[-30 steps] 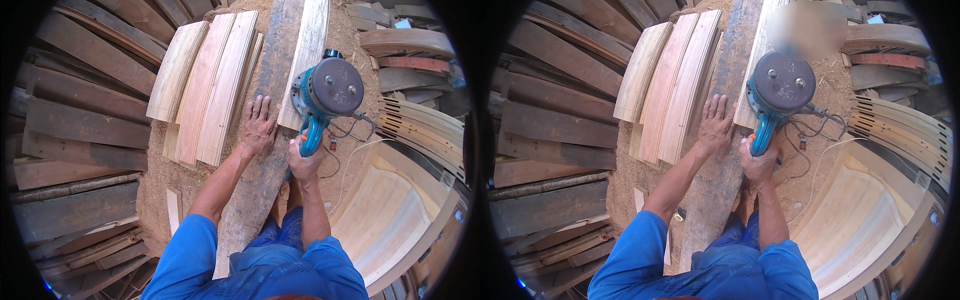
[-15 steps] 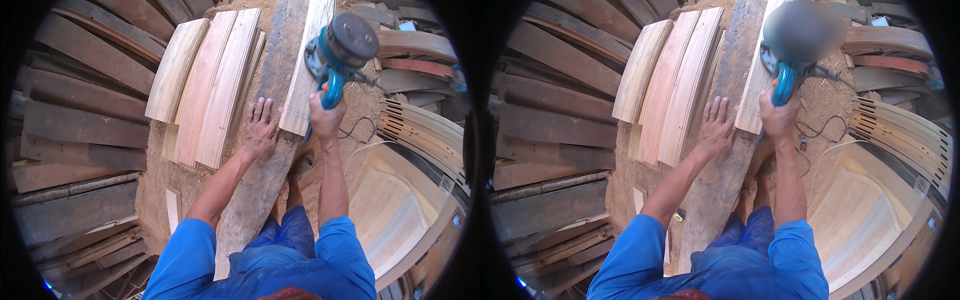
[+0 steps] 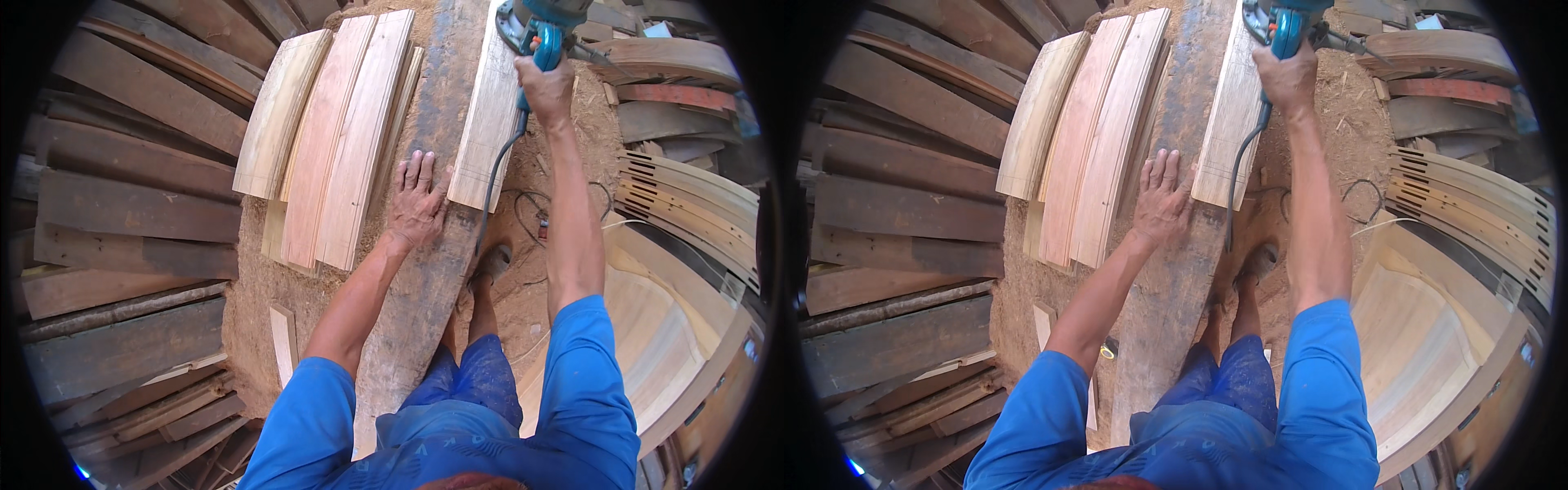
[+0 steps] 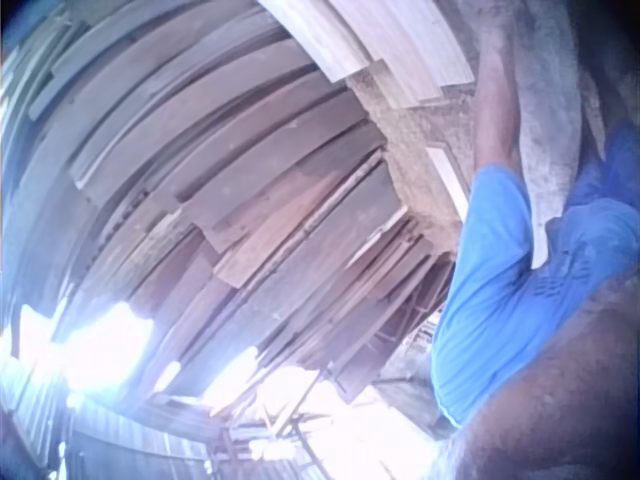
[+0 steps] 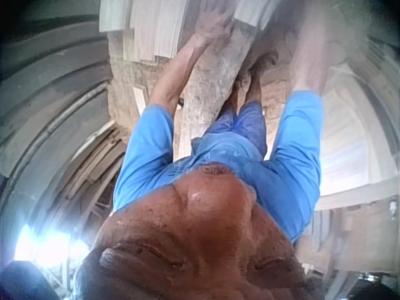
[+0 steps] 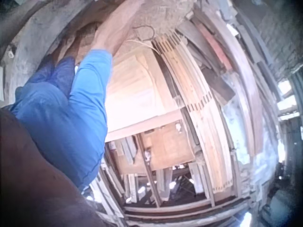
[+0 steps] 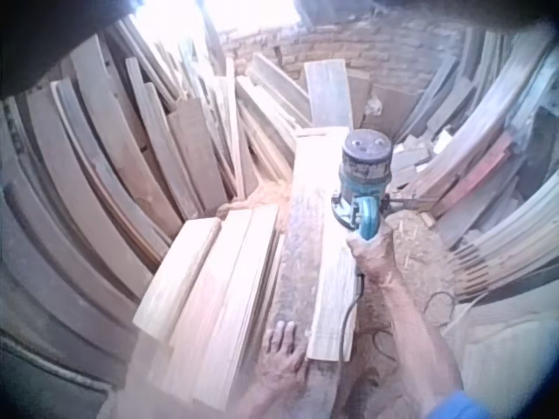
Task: The person uses a handheld electric router to shape the edge of a long wooden plank on a workbench. They guide the tool along the plank's length, pause to adjust the router's settings, and then continue routing the edge.
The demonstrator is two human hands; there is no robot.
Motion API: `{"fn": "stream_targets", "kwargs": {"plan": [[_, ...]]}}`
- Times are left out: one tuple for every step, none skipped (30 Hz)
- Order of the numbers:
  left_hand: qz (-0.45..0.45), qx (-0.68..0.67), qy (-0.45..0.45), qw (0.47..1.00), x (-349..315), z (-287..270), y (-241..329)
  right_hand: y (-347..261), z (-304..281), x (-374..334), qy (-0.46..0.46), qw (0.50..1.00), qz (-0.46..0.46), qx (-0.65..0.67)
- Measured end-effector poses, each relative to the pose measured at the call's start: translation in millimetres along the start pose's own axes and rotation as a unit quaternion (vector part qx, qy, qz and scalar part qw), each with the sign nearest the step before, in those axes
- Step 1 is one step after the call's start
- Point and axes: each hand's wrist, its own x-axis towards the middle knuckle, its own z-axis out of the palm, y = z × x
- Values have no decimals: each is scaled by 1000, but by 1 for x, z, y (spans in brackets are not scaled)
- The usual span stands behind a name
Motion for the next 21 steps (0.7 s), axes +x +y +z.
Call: {"fn": "stream_targets", "kwargs": {"plan": [[0,0,0,1000,0,1,-1,-12,-2,-21,-18,999,38,3],[1,0,2,1000,0,2,-2,-27,-6,-42,-34,997,75,7],[3,-1,1,1000,-1,3,-2,-35,-12,-63,-38,995,86,15],[6,-3,8,1000,1,5,-2,-37,-17,-85,-40,994,96,22],[7,-2,14,1000,1,6,-2,-31,-19,-110,-30,997,67,33],[6,-2,20,1000,0,6,-3,-27,-20,-136,-20,998,40,44],[1,-1,17,1000,-2,6,-5,-37,-23,-162,-36,994,81,69],[0,-2,15,1000,-2,6,-4,-49,-28,-190,-47,987,121,92],[-1,-1,15,1000,0,4,-4,-48,-33,-217,-41,995,73,53],[5,1,26,1000,-1,6,-4,-48,-38,-245,-36,999,27,14],[12,2,38,999,-1,7,-5,-59,-44,-271,-53,995,75,46],[17,5,49,999,-2,8,-6,-71,-48,-295,-71,987,122,81],[15,6,39,999,-3,9,-6,-79,-52,-316,-88,985,134,65],[13,9,29,999,-3,9,-6,-85,-54,-333,-106,983,144,50],[11,10,19,1000,-2,9,-6,-88,-54,-346,-101,983,145,57],[14,17,27,999,-1,8,-8,-89,-53,-358,-98,982,145,65],[17,20,34,999,-1,8,-8,-89,-51,-364,-93,982,147,71],[19,25,41,999,-1,8,-8,-88,-48,-367,-99,979,161,77],[18,23,38,999,-2,8,-8,-87,-46,-368,-106,975,175,83],[18,20,37,999,-2,9,-6,-87,-44,-367,-112,972,187,88],[17,18,36,999,-2,9,-5,-87,-42,-365,-109,977,165,74]]}}
